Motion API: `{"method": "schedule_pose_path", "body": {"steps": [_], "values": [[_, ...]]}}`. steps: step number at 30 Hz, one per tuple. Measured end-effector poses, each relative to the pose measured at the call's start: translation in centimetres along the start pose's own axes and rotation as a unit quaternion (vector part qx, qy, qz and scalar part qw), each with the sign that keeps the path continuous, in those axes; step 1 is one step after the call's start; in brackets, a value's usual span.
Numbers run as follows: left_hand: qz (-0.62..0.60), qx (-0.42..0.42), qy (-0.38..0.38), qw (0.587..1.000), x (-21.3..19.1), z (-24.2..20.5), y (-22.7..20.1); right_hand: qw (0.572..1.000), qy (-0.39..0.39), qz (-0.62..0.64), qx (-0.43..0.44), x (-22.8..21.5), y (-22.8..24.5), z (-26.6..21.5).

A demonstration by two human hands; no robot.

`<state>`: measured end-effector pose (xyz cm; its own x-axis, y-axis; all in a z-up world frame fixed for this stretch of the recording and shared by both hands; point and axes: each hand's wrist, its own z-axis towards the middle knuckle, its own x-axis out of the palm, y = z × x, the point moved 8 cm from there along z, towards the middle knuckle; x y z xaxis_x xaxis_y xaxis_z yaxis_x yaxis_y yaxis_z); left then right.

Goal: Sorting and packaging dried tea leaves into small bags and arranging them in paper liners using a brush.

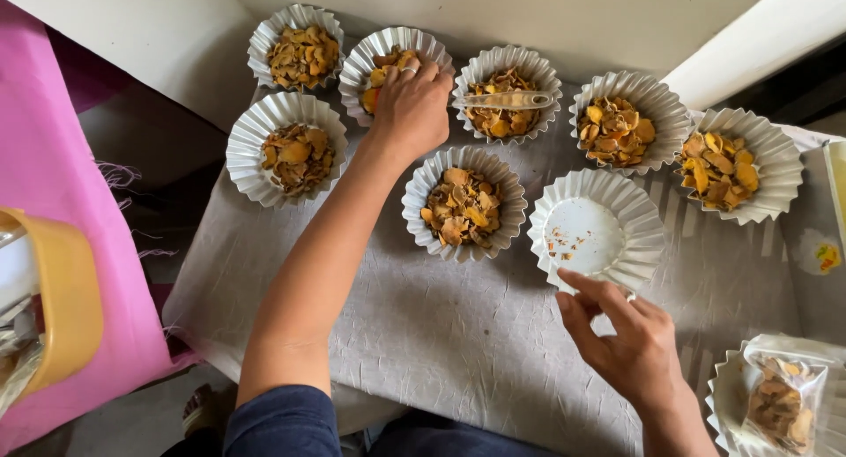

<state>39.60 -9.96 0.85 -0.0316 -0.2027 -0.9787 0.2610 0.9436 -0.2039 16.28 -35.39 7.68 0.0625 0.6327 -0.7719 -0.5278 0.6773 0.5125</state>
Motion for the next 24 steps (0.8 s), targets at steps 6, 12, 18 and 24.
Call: {"method": "schedule_pose_path", "body": {"steps": [6, 12, 18, 24], "values": [[0.021, 0.002, 0.069, 0.997, -0.2, 0.2, 0.0, 0.997, 0.070, 0.000, 0.041, 1.6, 1.2, 6.2], [-0.038, 0.038, -0.062, 0.997, -2.9, -0.9, 1.1, 0.990, 0.130, -0.033, -0.032, 7.6, 2.4, 10.1], [-0.272, 0.079, -0.359, 0.889, -11.0, -9.4, -1.3, 0.978, 0.162, -0.109, -0.065, 15.7, -0.2, 9.4], [-0.385, -0.001, -0.336, 0.860, -6.1, -14.1, -3.0, 0.988, 0.063, 0.116, 0.074, 9.7, -0.3, 9.6]]}}
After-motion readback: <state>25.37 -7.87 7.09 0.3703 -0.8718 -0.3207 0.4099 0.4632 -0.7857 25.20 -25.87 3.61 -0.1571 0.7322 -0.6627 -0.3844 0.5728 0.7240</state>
